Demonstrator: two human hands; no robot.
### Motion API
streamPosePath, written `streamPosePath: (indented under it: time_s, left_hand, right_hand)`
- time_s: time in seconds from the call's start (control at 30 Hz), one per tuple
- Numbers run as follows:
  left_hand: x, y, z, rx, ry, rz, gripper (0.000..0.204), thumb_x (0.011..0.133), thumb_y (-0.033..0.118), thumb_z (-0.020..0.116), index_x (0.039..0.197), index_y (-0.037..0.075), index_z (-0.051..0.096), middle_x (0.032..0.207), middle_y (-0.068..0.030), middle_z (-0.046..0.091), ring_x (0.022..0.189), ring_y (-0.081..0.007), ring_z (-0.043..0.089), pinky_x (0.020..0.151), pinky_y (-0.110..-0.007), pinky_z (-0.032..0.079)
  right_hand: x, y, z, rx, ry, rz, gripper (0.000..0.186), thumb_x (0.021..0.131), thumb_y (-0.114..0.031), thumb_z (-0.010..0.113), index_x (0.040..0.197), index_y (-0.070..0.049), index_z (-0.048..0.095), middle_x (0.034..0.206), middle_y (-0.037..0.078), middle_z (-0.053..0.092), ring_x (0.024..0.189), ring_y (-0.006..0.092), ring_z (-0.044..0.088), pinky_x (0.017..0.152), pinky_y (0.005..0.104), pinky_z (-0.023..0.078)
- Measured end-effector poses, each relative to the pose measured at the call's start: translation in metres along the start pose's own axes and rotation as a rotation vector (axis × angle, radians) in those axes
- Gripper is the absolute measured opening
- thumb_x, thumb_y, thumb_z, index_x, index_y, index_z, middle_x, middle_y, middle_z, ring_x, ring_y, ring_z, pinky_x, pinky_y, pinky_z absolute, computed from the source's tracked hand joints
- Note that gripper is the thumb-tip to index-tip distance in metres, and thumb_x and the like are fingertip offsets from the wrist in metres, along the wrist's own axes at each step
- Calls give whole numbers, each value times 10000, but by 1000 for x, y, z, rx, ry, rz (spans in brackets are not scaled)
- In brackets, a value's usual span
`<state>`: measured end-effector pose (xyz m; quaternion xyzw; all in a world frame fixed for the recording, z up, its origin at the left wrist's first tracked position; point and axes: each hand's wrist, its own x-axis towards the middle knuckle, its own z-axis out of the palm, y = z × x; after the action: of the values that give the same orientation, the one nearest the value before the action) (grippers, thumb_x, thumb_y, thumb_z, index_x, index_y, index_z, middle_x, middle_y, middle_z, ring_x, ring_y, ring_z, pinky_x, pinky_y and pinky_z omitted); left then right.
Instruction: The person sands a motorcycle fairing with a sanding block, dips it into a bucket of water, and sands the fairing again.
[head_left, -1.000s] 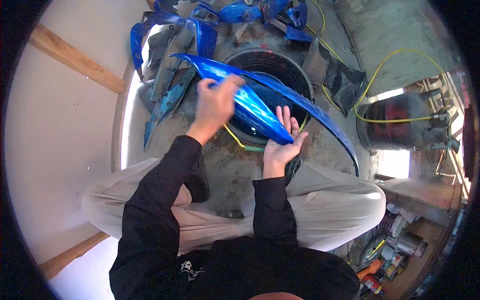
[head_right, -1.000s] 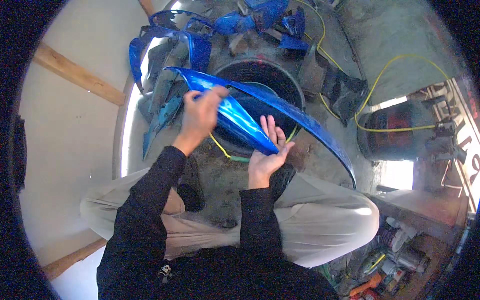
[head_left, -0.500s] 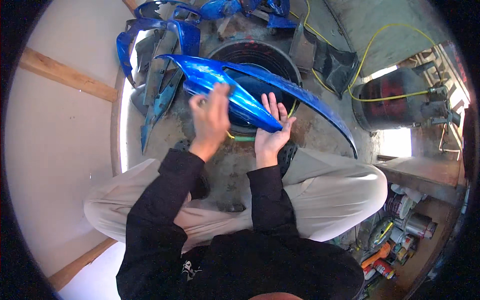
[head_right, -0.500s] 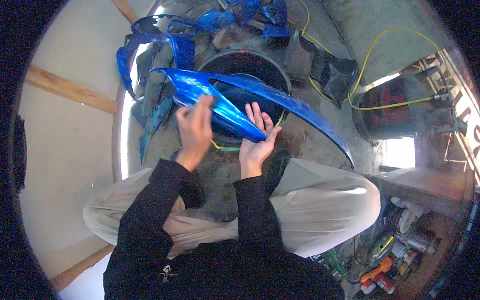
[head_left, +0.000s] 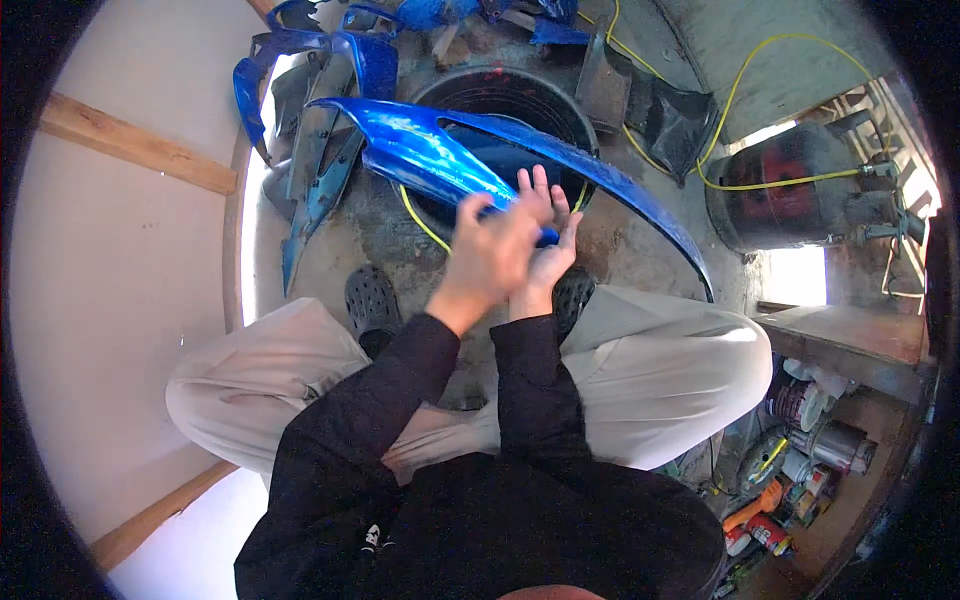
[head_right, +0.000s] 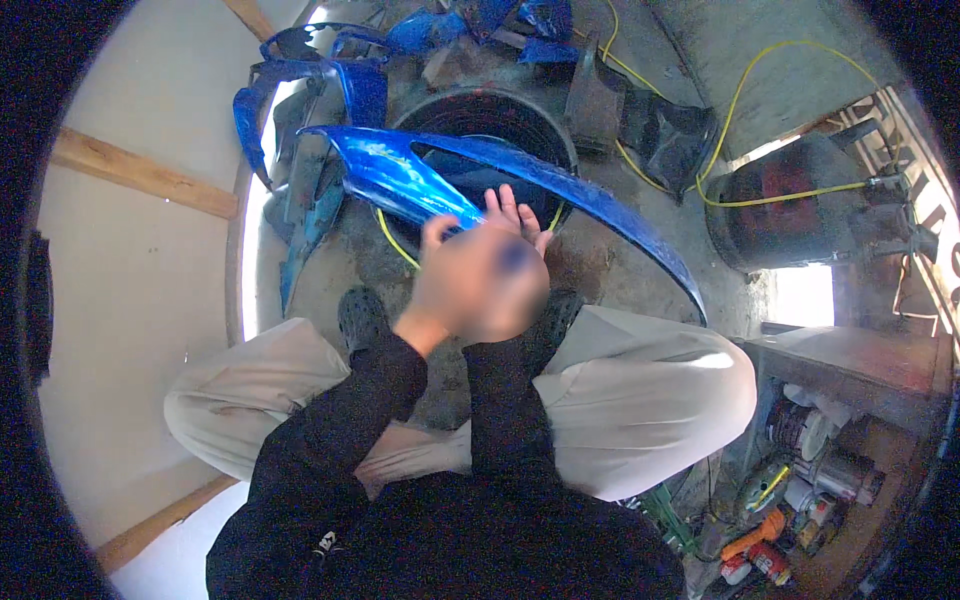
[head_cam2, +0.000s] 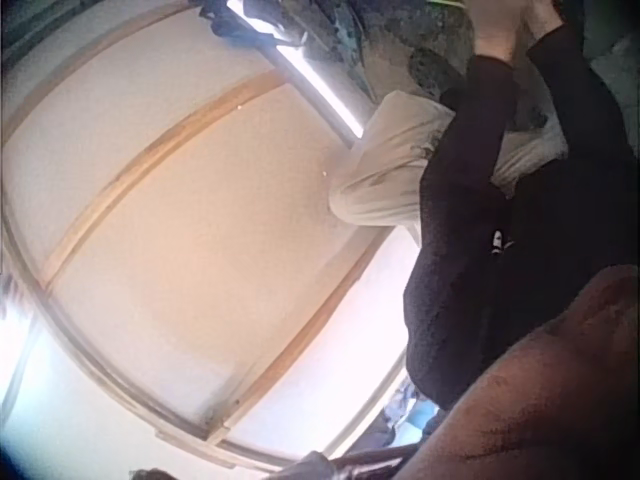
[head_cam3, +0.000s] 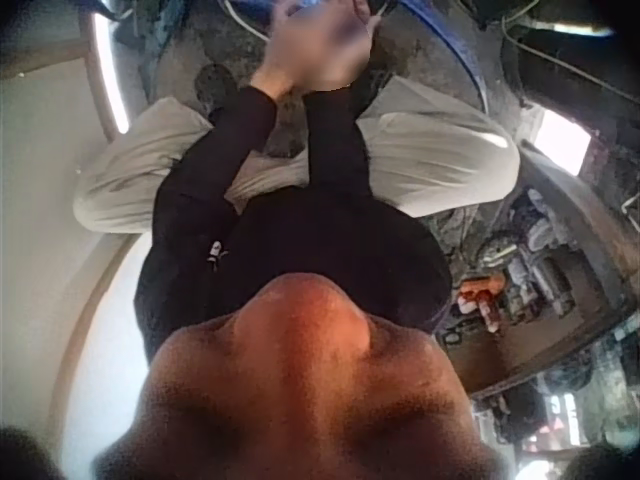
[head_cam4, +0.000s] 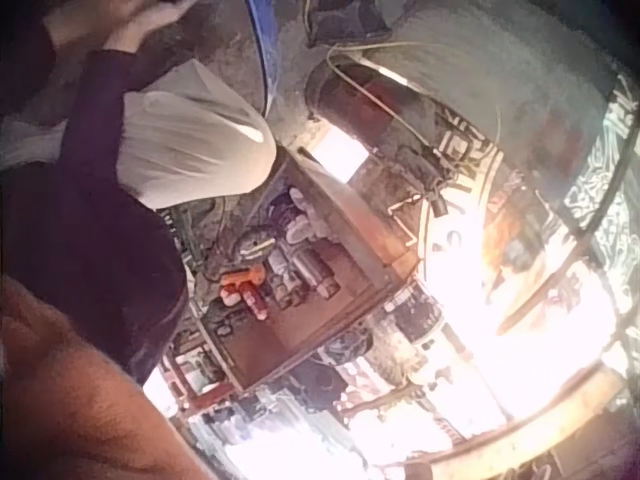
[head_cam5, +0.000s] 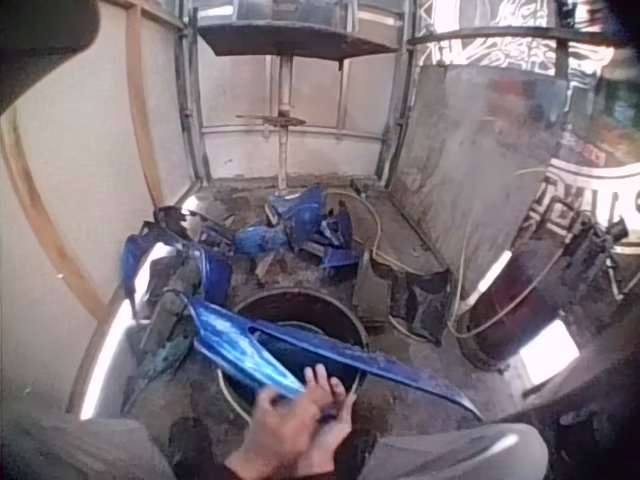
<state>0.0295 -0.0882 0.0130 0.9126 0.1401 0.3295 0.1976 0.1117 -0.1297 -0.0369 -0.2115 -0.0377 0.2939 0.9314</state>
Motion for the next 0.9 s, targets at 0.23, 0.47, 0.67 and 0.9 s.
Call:
streamPosePath:
  time_s: [0.23, 0.47, 0.67, 0.9]
  left_hand:
    - [-11, 44, 11, 47, 46, 2, 270, 1028, 118, 489, 1216, 32, 662, 1263, -81, 716, 1156, -216, 655, 1028, -457, 362]
    - [-9, 10, -3, 81, 126, -257, 213, 968, 112, 561, 1140, 62, 675, 1174, -80, 723, 1104, -213, 671, 984, -459, 362]
    - [-1, -7, -14, 103, 195, -363, 303, 1047, 93, 458, 1292, 48, 631, 1298, -82, 694, 1205, -229, 629, 1064, -449, 335]
    - [-20, 10, -2, 111, 14, -132, 320, 997, 140, 537, 1279, 28, 639, 1330, -82, 676, 1292, -218, 599, 1080, -480, 342]
  right_hand:
    - [16, 2, -36, 311, -279, 67, 628, 1072, -557, 376, 1323, -3, 533, 1573, 298, 395, 1483, 474, 342, 1248, 573, 213]
    - [3, -4, -11, 128, -114, 71, 681, 1065, -576, 358, 1345, 29, 501, 1587, 315, 357, 1493, 474, 322, 1246, 595, 196]
    - [4, -7, -7, 121, -112, 103, 691, 1070, -580, 313, 1377, 10, 500, 1613, 294, 328, 1507, 481, 287, 1251, 603, 173]
    - [3, -9, -11, 125, -147, 94, 613, 1074, -524, 392, 1370, -2, 516, 1615, 294, 323, 1505, 475, 295, 1252, 590, 188]
